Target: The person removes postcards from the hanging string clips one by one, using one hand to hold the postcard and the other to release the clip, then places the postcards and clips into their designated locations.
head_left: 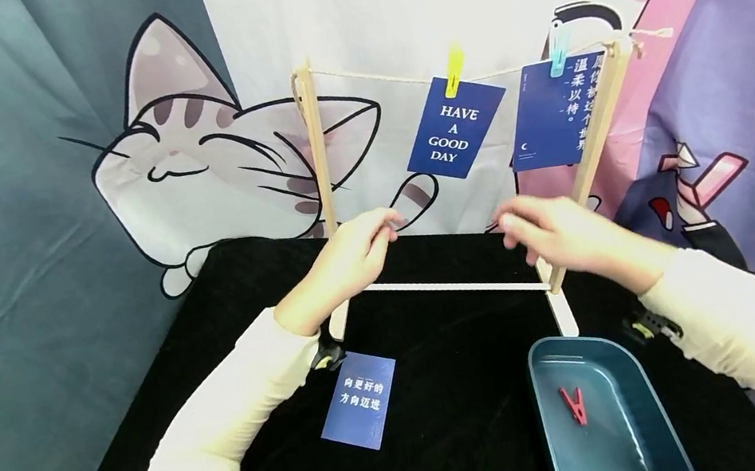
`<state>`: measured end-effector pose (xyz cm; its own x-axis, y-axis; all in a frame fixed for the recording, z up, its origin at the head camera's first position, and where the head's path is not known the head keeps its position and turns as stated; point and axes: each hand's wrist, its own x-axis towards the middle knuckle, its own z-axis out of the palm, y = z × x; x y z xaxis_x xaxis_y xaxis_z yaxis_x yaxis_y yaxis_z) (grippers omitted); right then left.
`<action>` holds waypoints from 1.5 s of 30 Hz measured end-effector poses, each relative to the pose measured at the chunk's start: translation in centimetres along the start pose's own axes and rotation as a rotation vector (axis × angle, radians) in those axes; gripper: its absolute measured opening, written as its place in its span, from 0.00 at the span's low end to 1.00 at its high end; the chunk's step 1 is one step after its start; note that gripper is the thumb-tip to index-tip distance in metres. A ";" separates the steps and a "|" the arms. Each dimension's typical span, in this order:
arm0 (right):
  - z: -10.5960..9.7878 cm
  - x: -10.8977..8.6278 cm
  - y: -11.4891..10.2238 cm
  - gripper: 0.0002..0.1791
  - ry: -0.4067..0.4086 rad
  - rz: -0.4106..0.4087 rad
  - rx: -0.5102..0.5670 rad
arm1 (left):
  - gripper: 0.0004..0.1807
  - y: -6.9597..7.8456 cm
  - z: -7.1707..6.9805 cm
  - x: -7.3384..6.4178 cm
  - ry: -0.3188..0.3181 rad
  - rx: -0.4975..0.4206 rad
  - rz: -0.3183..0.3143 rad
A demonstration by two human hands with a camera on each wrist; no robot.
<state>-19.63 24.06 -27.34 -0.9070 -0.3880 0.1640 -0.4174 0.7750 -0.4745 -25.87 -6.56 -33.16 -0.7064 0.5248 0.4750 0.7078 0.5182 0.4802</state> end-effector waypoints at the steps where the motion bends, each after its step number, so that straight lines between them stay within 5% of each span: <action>1: -0.8 0.7 -0.5 0.16 0.045 -0.024 -0.019 | 0.15 0.1 -0.1 0.8 0.009 -0.002 -0.001; 8: -5.8 5.7 -4.3 0.20 0.297 -0.021 -0.031 | 0.18 0.4 -0.9 6.3 0.066 -0.186 -0.101; 17: -8.6 11.6 -6.3 0.35 0.287 0.147 0.018 | 0.30 0.3 0.0 11.1 -0.005 -0.404 -0.327; 25: -8.7 14.3 -6.2 0.40 0.185 0.258 0.233 | 0.32 -0.2 1.1 12.9 0.012 -0.425 -0.312; 32: -8.0 14.8 -6.2 0.25 0.241 0.278 0.320 | 0.20 -0.3 1.7 13.4 0.087 -0.583 -0.273; 37: -6.9 15.2 -6.0 0.10 0.417 0.245 0.646 | 0.15 0.0 1.7 13.4 0.134 -0.599 -0.252; 45: -4.9 16.3 -5.9 0.07 0.700 0.220 1.298 | 0.14 0.6 1.9 13.4 0.104 -0.604 -0.275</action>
<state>-32.25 15.65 -17.63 -0.9431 0.2783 0.1822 -0.2729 -0.3342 -0.9021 -34.88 2.01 -27.90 -0.8788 0.3442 0.3304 0.3956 0.1387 0.9079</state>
